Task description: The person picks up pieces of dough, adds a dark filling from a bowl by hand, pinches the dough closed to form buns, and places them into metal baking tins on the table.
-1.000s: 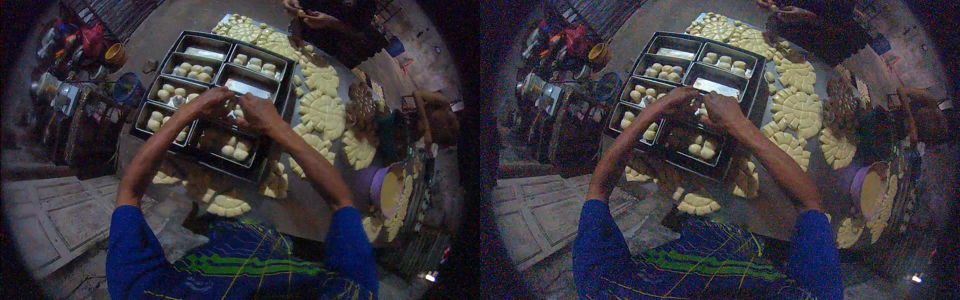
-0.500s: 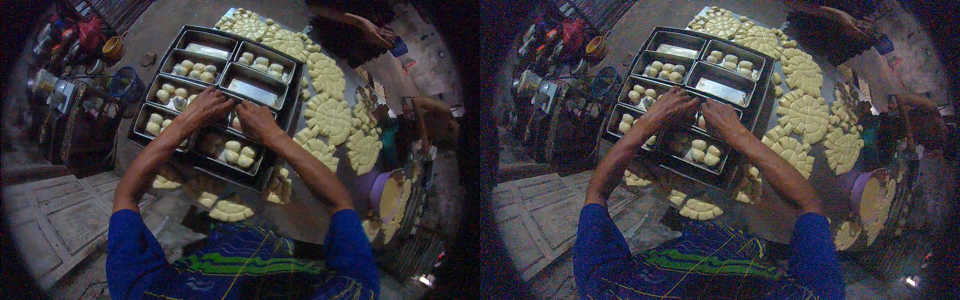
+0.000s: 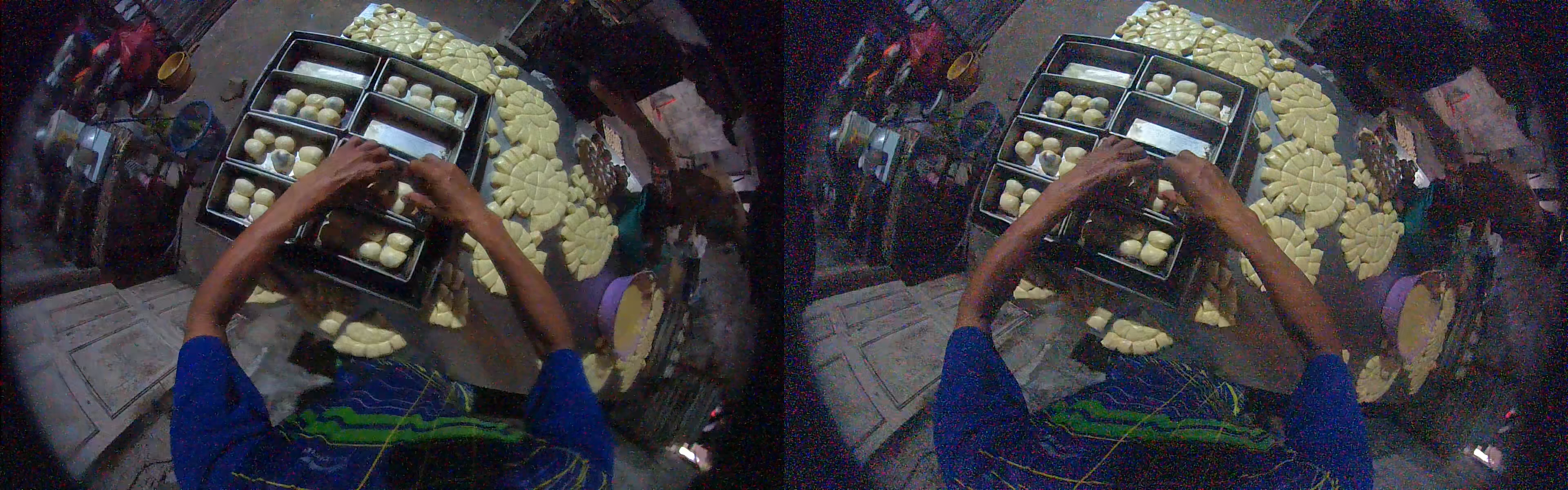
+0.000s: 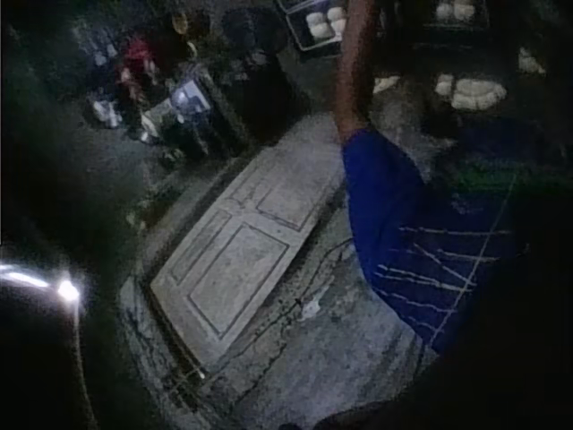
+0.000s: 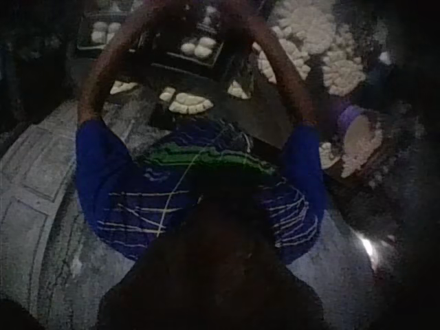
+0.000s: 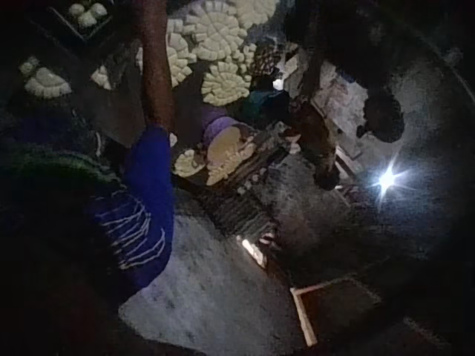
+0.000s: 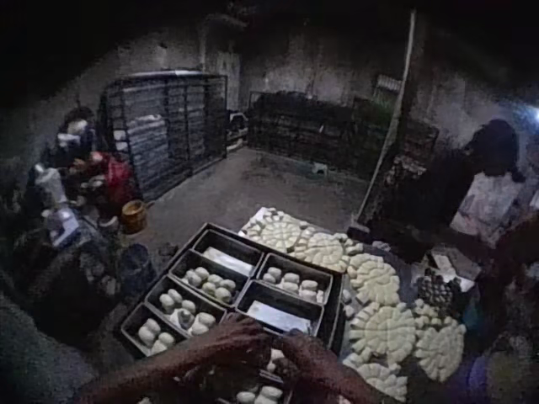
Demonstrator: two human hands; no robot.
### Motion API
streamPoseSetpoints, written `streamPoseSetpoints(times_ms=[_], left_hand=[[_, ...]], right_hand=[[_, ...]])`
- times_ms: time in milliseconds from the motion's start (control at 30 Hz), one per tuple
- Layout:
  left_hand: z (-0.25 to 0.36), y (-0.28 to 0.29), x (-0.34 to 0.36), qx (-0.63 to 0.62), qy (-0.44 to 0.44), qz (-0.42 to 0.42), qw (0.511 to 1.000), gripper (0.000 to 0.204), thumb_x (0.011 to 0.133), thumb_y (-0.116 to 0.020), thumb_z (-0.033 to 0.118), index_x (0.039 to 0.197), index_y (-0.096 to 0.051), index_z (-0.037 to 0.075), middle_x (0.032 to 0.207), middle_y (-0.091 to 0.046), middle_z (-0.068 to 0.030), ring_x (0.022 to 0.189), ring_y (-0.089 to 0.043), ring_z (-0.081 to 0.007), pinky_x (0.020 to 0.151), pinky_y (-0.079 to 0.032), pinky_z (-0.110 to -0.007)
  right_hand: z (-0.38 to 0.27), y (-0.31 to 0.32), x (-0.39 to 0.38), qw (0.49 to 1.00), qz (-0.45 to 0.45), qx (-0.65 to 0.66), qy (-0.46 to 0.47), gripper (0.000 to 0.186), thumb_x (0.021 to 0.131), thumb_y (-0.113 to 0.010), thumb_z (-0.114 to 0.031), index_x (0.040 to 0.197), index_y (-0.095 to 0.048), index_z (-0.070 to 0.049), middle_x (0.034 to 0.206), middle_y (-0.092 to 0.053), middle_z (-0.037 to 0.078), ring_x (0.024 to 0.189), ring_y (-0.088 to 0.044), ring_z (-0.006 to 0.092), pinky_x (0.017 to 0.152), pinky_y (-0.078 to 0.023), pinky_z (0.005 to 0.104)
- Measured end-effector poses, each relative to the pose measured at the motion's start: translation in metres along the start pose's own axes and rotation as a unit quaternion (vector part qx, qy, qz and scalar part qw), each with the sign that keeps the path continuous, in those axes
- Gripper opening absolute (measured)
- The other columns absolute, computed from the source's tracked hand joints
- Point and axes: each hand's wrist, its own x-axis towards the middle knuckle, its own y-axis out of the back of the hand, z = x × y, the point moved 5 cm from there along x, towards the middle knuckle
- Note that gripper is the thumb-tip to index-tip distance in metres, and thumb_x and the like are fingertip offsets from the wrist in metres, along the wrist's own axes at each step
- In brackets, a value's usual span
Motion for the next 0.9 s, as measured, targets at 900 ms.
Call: streamPoseSetpoints(times_ms=[900], left_hand=[[-0.017, -0.035, -0.007, -0.099, 0.003, 0.049, 0.994, 0.051, 0.079, -0.065, 0.014, 0.13, -0.055, 0.012, 0.131, -0.055, -0.0134, 0.122, -0.048, -0.0311, 0.102, -0.035, -0.045]], right_hand=[[0.006, -0.021, 0.003, 0.997, -0.075, 0.013, 0.028, 0.033, 0.074, -0.071, -0.014, 0.106, -0.069, -0.009, 0.108, -0.063, 0.017, 0.097, -0.061, 0.0326, 0.082, -0.05, 0.038]])
